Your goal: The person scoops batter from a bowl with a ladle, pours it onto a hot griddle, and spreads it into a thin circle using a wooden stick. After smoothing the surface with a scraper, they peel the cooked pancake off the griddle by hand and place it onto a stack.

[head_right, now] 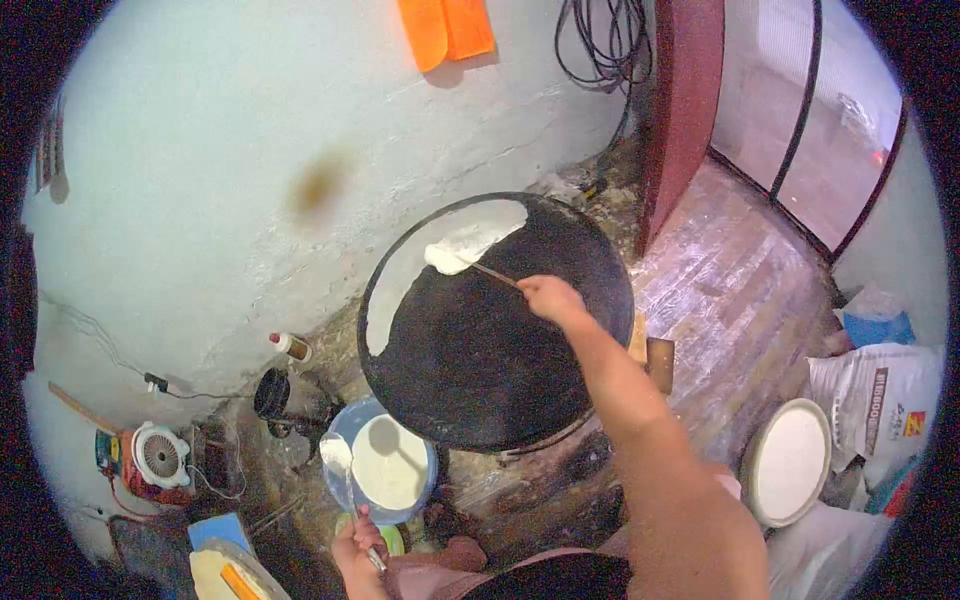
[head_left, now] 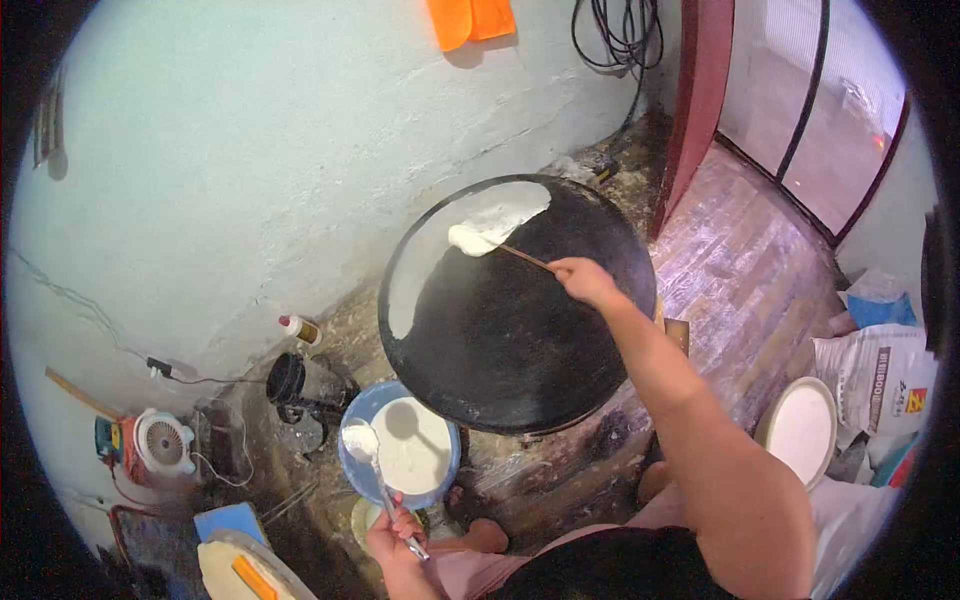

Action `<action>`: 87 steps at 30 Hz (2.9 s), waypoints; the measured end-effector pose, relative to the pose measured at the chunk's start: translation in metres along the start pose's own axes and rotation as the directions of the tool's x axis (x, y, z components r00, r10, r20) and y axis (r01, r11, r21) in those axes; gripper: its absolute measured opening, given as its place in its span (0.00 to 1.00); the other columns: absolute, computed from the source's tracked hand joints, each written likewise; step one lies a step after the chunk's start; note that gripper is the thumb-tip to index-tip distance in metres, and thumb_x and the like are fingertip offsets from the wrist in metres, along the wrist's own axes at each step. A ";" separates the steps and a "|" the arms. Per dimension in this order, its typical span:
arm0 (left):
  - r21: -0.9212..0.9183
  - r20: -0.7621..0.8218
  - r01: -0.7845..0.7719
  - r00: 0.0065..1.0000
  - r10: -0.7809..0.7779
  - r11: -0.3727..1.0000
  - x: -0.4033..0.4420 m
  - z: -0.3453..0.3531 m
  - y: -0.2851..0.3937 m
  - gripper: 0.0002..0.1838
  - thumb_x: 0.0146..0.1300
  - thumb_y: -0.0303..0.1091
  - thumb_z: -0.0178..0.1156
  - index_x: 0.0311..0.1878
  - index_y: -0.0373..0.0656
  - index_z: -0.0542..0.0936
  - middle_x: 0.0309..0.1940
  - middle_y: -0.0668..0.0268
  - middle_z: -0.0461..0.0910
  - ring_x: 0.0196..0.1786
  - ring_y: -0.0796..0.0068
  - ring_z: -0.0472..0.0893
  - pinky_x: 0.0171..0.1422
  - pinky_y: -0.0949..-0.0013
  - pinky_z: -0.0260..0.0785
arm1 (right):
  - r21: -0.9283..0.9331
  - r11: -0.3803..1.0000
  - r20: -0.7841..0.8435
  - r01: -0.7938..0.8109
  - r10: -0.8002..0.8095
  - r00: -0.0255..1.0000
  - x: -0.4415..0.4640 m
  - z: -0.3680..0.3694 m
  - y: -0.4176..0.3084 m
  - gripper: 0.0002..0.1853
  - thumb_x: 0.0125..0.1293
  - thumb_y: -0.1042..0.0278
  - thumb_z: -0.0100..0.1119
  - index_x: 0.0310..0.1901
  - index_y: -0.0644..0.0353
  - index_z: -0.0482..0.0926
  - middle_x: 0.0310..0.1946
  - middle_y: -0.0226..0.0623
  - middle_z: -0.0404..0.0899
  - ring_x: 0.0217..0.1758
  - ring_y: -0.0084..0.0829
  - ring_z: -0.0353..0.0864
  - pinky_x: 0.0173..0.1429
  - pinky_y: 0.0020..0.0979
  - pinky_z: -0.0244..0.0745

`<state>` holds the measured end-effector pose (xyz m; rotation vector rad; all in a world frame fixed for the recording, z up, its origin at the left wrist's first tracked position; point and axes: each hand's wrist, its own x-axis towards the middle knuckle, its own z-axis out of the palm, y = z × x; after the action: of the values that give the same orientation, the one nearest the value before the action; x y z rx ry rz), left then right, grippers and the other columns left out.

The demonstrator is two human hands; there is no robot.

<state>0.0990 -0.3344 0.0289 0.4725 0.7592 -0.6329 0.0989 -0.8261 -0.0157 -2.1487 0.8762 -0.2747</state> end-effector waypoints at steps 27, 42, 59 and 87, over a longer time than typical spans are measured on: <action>0.017 0.115 -0.024 0.993 0.022 1.000 -0.007 -0.008 -0.001 0.16 0.62 0.35 0.43 0.44 0.31 0.70 0.21 0.63 0.67 0.17 0.77 0.63 0.16 0.77 0.56 | -0.024 0.995 0.091 0.101 -0.098 0.991 -0.025 0.061 -0.013 0.15 0.59 0.61 0.48 0.49 0.43 0.75 0.44 0.37 0.76 0.48 0.39 0.74 0.52 0.35 0.68; 0.066 0.122 -0.025 0.992 0.016 0.998 -0.010 -0.013 0.002 0.16 0.63 0.35 0.41 0.46 0.32 0.69 0.22 0.63 0.68 0.17 0.78 0.62 0.17 0.77 0.57 | -0.052 0.989 0.161 0.142 -0.132 0.978 -0.081 0.049 -0.032 0.15 0.60 0.63 0.47 0.48 0.44 0.75 0.43 0.38 0.77 0.48 0.38 0.74 0.51 0.34 0.68; 0.091 0.132 -0.034 0.991 0.022 0.995 -0.014 -0.021 0.007 0.16 0.64 0.36 0.40 0.46 0.33 0.69 0.23 0.63 0.67 0.17 0.78 0.62 0.17 0.78 0.57 | -0.070 0.994 0.157 0.079 -0.068 0.985 -0.106 0.074 -0.047 0.14 0.59 0.59 0.49 0.46 0.39 0.76 0.42 0.35 0.77 0.46 0.38 0.75 0.49 0.36 0.69; 0.111 0.194 -0.028 0.981 0.006 0.993 -0.028 -0.045 0.022 0.17 0.64 0.36 0.41 0.48 0.33 0.69 0.22 0.64 0.66 0.17 0.78 0.62 0.17 0.76 0.54 | -0.268 0.938 0.082 0.220 -0.205 0.975 -0.252 0.149 -0.054 0.26 0.57 0.71 0.44 0.59 0.58 0.57 0.27 0.51 0.76 0.31 0.49 0.77 0.36 0.43 0.71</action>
<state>0.0763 -0.2821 0.0247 0.5131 0.5360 -0.6980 0.0069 -0.5456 -0.0534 -2.5051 0.6832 -0.2119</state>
